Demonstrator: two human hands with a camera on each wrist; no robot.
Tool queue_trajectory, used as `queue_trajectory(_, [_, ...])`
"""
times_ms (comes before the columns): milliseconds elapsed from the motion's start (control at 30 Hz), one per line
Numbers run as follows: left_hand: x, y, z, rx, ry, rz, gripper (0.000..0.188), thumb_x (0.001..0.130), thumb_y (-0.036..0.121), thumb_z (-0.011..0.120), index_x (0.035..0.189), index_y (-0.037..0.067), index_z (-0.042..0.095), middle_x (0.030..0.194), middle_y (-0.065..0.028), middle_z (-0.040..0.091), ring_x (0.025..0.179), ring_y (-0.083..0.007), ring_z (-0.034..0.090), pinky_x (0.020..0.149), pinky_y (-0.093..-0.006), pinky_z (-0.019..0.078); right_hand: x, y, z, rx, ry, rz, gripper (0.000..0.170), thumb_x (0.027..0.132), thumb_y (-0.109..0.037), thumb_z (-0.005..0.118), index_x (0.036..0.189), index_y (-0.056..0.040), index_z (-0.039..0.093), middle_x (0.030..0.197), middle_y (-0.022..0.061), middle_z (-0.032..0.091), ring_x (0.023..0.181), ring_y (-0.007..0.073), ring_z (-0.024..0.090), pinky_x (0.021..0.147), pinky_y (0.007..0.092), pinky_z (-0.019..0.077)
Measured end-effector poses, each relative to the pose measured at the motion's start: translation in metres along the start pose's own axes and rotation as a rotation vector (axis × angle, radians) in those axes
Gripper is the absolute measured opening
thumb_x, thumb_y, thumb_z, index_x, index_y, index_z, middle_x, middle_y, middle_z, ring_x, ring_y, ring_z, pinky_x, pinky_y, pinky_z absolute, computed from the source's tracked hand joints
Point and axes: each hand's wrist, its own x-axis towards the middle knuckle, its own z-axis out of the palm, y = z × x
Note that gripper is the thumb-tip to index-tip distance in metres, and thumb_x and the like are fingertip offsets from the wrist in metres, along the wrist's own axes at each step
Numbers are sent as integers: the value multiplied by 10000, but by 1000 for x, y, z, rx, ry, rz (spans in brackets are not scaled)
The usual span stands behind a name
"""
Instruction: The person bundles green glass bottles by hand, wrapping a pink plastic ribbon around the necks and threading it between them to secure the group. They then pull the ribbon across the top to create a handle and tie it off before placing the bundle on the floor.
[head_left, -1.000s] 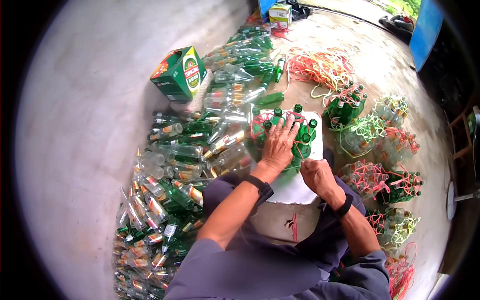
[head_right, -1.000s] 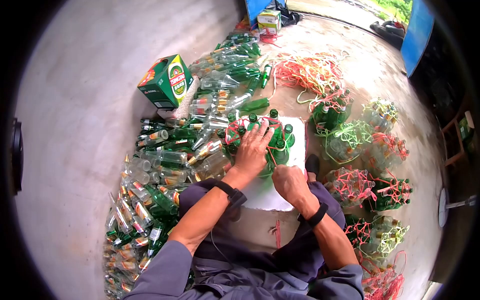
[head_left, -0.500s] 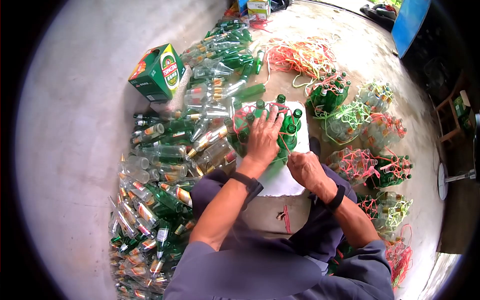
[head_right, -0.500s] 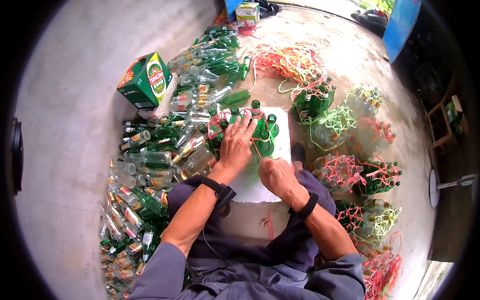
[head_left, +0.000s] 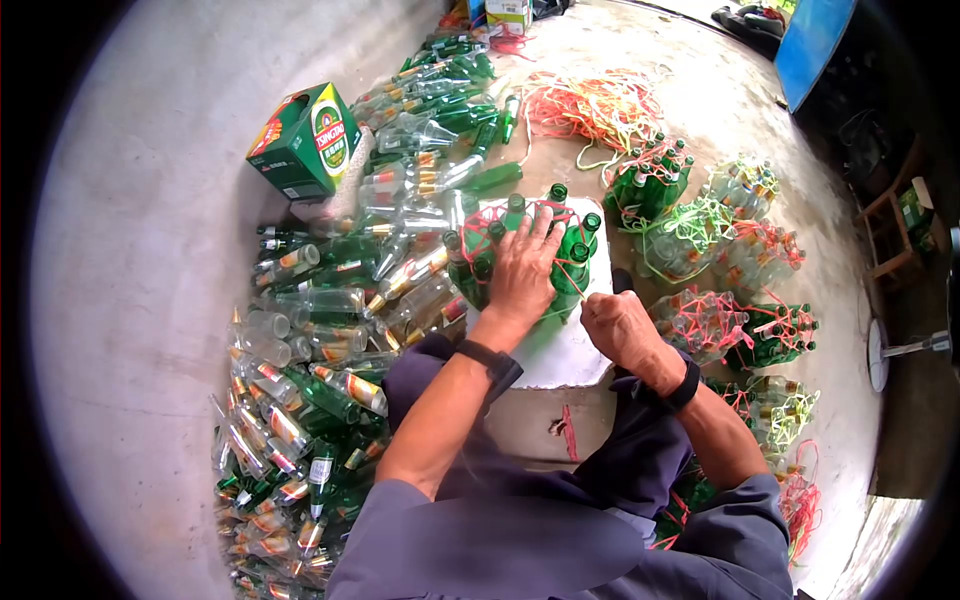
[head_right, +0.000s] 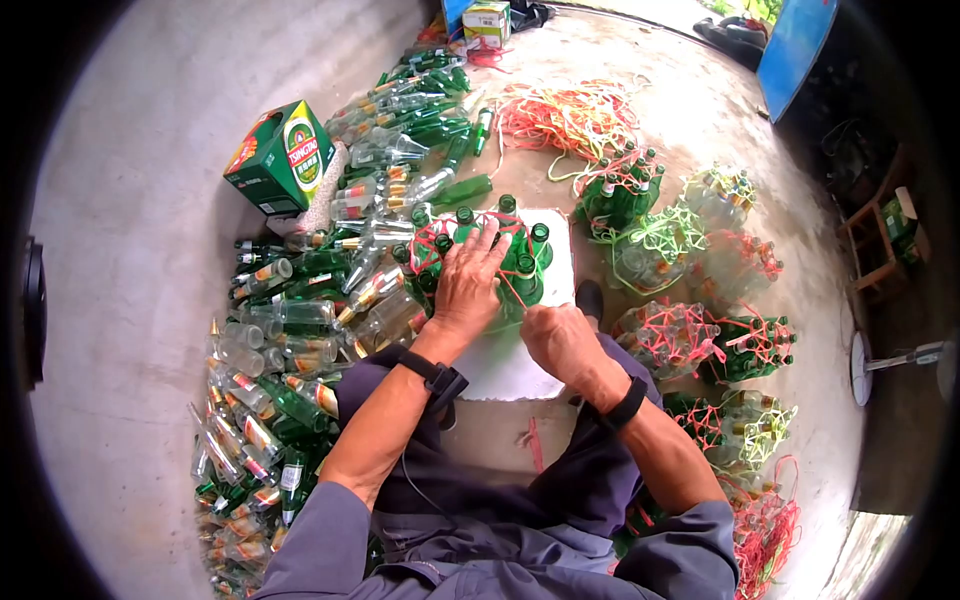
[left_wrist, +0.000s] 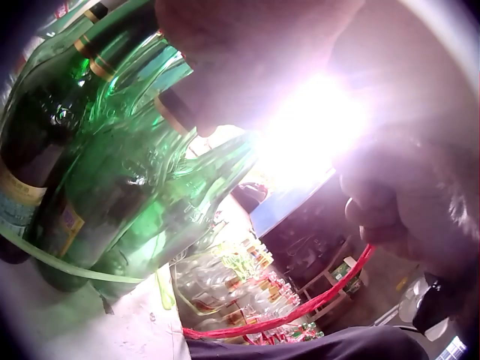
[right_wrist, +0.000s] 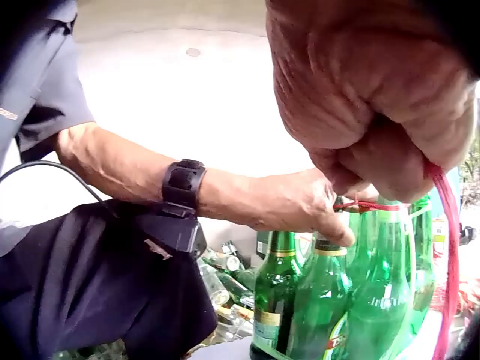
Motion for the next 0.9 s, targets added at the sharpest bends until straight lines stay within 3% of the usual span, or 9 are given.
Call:
queue_trajectory(367, [2,-7,-3,-81,20,43,641,729,-13,707,1359,24,598,1503,-171,509,1264,-346,578,1081,-472,406,48,19,-33,-138,158,-140,175,847,-33,616,700,-39,522,601,198,571,601,409,614,538,479,471])
queue_trajectory(500, [4,-6,-8,-111,24,50,639,727,-23,683,1358,19,597,1499,-173,512,1225,-341,593,1077,-463,411,68,43,-18,-85,320,-95,183,864,-35,606,691,-37,547,625,220,547,597,417,602,524,473,452])
queue_trajectory(567, [6,-2,-13,-138,-11,29,663,721,-38,654,1378,28,588,1505,-177,508,1238,-346,582,1076,-466,410,64,65,-1,13,307,98,194,877,-51,602,688,-19,576,651,236,552,572,430,562,502,463,438])
queue_trajectory(633, [7,-3,-7,-111,23,76,678,724,-45,643,1395,30,579,1523,-178,495,1323,-333,541,1067,-465,407,55,77,11,191,352,156,257,894,-66,672,681,35,569,588,193,401,550,158,355,483,373,370])
queue_trajectory(700, [7,0,-11,-103,-20,67,676,731,-45,655,1398,17,569,1536,-180,479,1331,-337,533,1054,-458,410,52,74,15,289,304,406,296,912,-104,658,667,35,567,545,127,426,570,116,361,481,360,358])
queue_trajectory(733, [8,1,-11,-84,-45,64,678,737,-37,665,1405,10,555,1547,-177,463,1321,-341,532,1045,-452,415,53,83,25,382,307,444,303,899,-143,675,662,28,595,524,109,417,546,107,389,486,366,369])
queue_trajectory(767, [9,5,-13,-65,-33,65,662,723,-21,690,1375,5,576,1534,-175,476,1197,-371,585,1065,-460,413,53,93,32,481,308,472,313,885,-182,693,657,21,624,502,91,409,522,99,417,490,371,380])
queue_trajectory(833, [9,5,-12,-47,-60,57,693,706,-18,705,1385,11,568,1564,-161,442,1171,-368,582,1074,-458,404,54,89,29,597,298,546,306,875,-192,705,671,31,656,494,64,455,508,105,428,503,368,395])
queue_trajectory(900, [10,4,-10,-35,-61,74,695,703,-17,705,1383,17,570,1573,-150,433,1155,-360,586,1079,-461,399,49,95,28,680,264,412,193,899,-149,665,759,-36,736,636,98,655,566,135,578,553,343,461])
